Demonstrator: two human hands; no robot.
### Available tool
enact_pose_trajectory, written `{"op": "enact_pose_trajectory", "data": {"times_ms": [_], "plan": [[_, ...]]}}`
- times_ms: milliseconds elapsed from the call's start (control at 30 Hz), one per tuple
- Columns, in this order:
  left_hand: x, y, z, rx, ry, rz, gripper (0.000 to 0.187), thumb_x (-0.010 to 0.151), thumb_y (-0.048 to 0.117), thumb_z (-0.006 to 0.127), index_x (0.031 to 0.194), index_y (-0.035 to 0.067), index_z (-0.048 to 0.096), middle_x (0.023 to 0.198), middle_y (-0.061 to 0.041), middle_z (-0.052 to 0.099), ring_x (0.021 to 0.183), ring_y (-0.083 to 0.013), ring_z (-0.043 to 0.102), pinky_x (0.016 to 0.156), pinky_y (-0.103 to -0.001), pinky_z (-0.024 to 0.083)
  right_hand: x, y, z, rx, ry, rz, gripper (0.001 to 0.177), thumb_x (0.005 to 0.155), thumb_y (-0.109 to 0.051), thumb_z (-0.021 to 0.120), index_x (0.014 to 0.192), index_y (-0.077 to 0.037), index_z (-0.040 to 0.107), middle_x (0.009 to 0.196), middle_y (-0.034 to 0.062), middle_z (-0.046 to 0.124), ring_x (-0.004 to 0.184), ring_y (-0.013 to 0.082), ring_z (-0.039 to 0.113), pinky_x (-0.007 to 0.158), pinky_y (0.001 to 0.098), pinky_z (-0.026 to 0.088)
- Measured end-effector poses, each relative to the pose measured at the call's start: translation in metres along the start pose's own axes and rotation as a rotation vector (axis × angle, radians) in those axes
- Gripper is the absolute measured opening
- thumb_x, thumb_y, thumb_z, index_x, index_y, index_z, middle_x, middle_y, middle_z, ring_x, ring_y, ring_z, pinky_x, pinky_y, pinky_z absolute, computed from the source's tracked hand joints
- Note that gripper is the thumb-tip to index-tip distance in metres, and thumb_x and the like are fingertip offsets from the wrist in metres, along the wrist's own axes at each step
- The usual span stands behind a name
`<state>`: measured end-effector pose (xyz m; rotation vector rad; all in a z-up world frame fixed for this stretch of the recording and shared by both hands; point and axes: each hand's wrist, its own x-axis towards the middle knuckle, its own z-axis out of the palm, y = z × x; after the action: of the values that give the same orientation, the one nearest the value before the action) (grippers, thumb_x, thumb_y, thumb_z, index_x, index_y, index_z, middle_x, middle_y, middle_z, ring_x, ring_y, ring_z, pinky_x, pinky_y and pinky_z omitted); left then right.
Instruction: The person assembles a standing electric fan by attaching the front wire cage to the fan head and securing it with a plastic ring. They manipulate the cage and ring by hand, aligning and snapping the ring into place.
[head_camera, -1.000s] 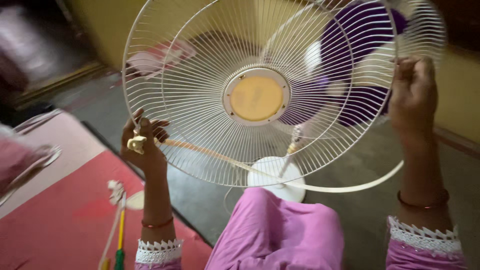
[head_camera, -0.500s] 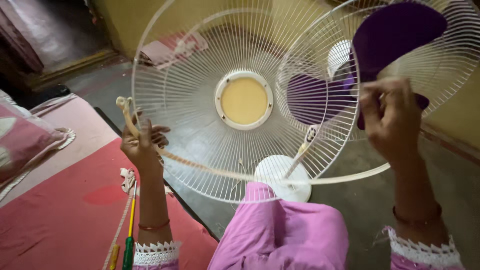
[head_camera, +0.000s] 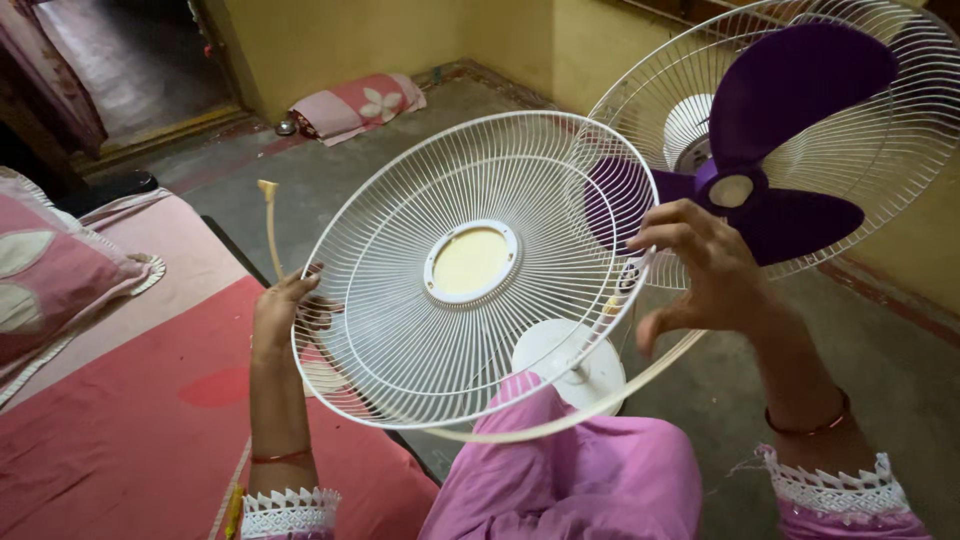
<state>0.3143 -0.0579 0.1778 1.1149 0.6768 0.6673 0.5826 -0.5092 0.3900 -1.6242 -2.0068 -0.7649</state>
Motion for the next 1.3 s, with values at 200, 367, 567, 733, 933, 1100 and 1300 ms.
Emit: {"op": "enact_pose_trajectory", "data": {"times_ms": [200,367,567,733,933,1100,1300], "plan": [[-0.006,0.011,0.001,0.019,-0.133,-0.092,0.033,0.099,0.012,0.059,0.126,-0.004,0.068,0.067,-0.015,0.069,0.050,-0.0190,0.065,0.045,-0.027,0.049,0.011,-0.027,-0.007,-0.142,-0.016,0.017,0.062,0.077,-0.063,0.078,0.103,-0.013,0.054,0.100,0.0075,0.064,0.076,0.0204,0.065,0.062,0.0347,0.053],[-0.026,0.026,0.019,0.187,-0.156,-0.149,0.030,0.100,0.017,0.059,0.115,-0.004,0.073,0.064,-0.014,0.067,0.049,-0.0156,0.061,0.046,-0.027,0.046,0.012,-0.061,-0.032,-0.117,0.047,0.083,0.061,0.076,-0.062,0.075,0.105,-0.013,0.053,0.096,0.0066,0.064,0.077,0.0208,0.066,0.062,0.0351,0.052],[0.004,0.000,0.062,0.068,-0.365,-0.254,0.028,0.097,0.011,0.056,0.109,-0.008,0.073,0.065,-0.009,0.067,0.051,-0.0150,0.063,0.048,-0.027,0.050,0.009,-0.071,-0.068,-0.245,0.031,0.214,0.072,0.071,-0.064,0.077,0.110,-0.009,0.052,0.100,0.0117,0.065,0.074,0.0215,0.064,0.059,0.0350,0.050],[0.044,-0.044,0.096,0.069,-0.543,-0.270,0.032,0.097,0.012,0.056,0.109,-0.010,0.075,0.066,-0.005,0.065,0.052,-0.0125,0.060,0.046,-0.028,0.049,-0.001,-0.074,-0.085,-0.287,-0.007,0.303,0.072,0.070,-0.059,0.081,0.110,-0.008,0.052,0.098,0.0100,0.064,0.075,0.0213,0.065,0.060,0.0343,0.051],[0.035,-0.055,0.069,0.234,-0.422,-0.171,0.025,0.096,0.012,0.063,0.107,-0.005,0.078,0.069,-0.009,0.067,0.053,-0.0135,0.059,0.049,-0.028,0.046,-0.015,-0.064,-0.069,-0.221,-0.093,0.334,0.070,0.066,-0.056,0.085,0.107,-0.008,0.053,0.096,0.0078,0.063,0.078,0.0212,0.064,0.063,0.0357,0.051],[-0.022,-0.036,-0.031,0.252,-0.262,0.060,0.023,0.096,0.006,0.063,0.110,-0.006,0.076,0.081,-0.007,0.075,0.063,-0.0109,0.066,0.056,-0.026,0.052,-0.012,-0.052,-0.019,-0.066,-0.057,0.260,0.065,0.065,-0.047,0.085,0.112,-0.012,0.055,0.109,0.0080,0.066,0.086,0.0212,0.066,0.071,0.0349,0.056],[-0.124,-0.049,-0.152,-0.099,0.097,0.054,0.030,0.096,0.004,0.062,0.121,-0.013,0.065,0.079,-0.009,0.071,0.062,-0.0139,0.067,0.057,-0.026,0.056,0.029,-0.049,0.078,0.125,0.010,0.094,0.063,0.074,-0.029,0.086,0.125,-0.009,0.055,0.129,0.0105,0.060,0.104,0.0269,0.066,0.082,0.0373,0.057]]}}
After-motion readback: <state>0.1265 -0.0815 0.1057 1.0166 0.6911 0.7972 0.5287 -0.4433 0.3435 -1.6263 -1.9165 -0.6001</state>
